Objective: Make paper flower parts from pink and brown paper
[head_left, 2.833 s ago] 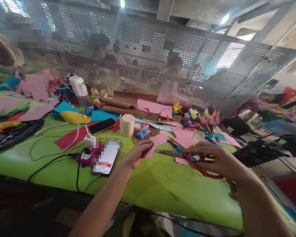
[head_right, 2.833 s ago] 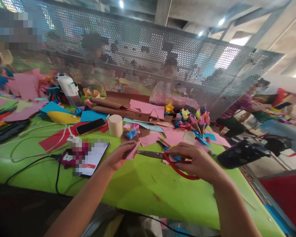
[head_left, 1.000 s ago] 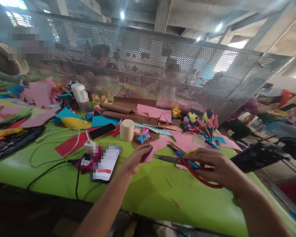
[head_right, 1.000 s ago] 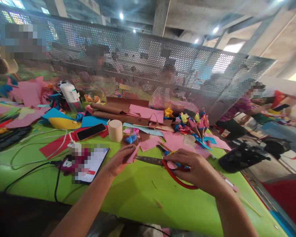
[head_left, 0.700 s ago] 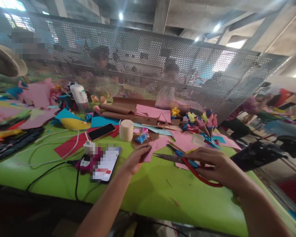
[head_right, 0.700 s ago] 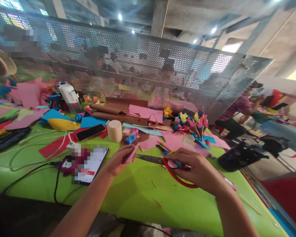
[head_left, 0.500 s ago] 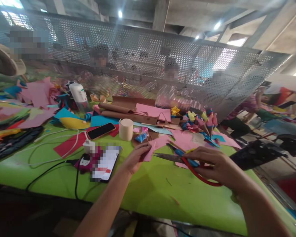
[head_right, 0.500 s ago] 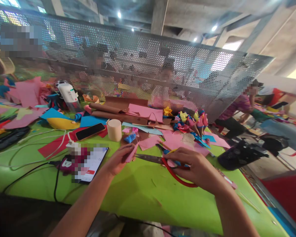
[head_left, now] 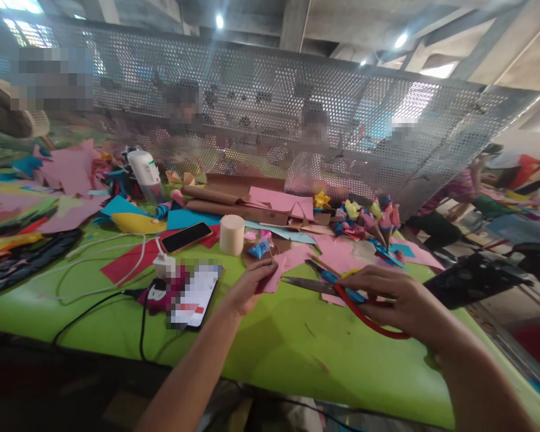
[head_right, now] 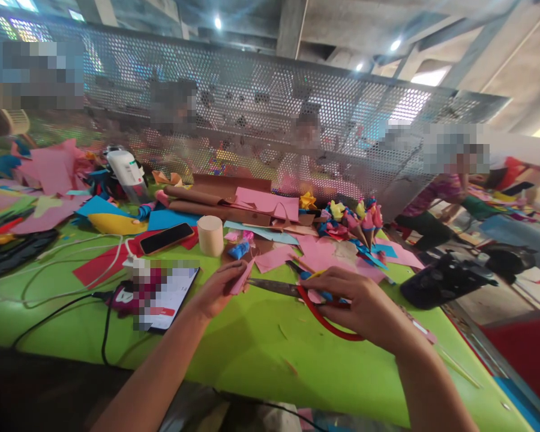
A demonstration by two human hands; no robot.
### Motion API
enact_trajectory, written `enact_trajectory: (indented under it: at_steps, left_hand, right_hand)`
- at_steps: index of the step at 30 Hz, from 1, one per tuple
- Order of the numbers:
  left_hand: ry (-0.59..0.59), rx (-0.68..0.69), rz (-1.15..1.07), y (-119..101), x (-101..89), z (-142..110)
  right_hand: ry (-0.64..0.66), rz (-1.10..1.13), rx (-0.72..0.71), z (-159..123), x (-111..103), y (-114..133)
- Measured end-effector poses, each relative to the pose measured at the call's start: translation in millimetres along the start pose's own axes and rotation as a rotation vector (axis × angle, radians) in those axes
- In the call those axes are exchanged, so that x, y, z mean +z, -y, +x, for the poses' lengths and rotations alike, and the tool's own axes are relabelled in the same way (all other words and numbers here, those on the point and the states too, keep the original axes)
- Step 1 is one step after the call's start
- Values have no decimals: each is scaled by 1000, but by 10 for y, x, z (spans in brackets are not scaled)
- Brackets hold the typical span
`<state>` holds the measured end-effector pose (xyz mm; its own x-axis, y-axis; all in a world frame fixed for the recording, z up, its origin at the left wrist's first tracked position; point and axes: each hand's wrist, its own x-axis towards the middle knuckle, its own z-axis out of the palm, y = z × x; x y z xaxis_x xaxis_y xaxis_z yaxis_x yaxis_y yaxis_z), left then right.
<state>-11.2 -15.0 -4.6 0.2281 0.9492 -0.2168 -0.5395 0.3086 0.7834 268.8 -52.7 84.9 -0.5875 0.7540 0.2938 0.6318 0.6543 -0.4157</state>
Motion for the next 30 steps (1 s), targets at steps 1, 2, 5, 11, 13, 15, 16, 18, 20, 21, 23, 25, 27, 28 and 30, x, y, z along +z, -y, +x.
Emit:
enact_trajectory:
  at_steps: [1, 2, 5, 11, 13, 15, 16, 18, 20, 21, 23, 25, 27, 28, 30]
  left_hand:
    - [-1, 2, -5, 0, 2, 0]
    - [-2, 0, -9, -2, 6, -1]
    - [-15, -10, -12, -12, 16, -6]
    - [-25, -31, -12, -24, 20, -13]
    - [-23, -30, -13, -22, 19, -14]
    - [-17, -22, -11, -19, 18, -12]
    - [-15, -20, -10, -17, 18, -11]
    - [-17, -21, -9, -14, 17, -8]
    - [-20, -23, -7, -11, 14, -5]
    - [-20, -23, -6, -10, 12, -5]
    - [-22, -24, -4, -12, 8, -7]
    - [-28, -28, -1, -16, 8, -10]
    - [-26, -30, 4, -22, 11, -13]
    - [-20, -28, 6, -25, 15, -14]
    - [-9, -23, 10, -29, 22, -15]
  right_hand:
    - [1, -2, 0, -2, 0, -2]
    - [3, -3, -1, -3, 2, -5]
    - [17, 3, -9, -3, 12, -24]
    - [14, 13, -19, 3, 35, -38]
    - [10, 9, -10, 4, 36, -27]
    - [6, 2, 0, 4, 33, -16]
    - [5, 1, 0, 4, 30, -12]
    - [2, 3, -4, 1, 26, -9]
    - [5, 3, -4, -2, 23, -13]
    - [6, 1, -2, -4, 22, -16]
    - [6, -1, -1, -6, 21, -21]
    - [7, -1, -1, -5, 20, -19]
    - [8, -2, 0, -3, 17, -11]
    - [8, -6, 2, -1, 16, -6]
    - [12, -17, 1, 4, 16, 3]
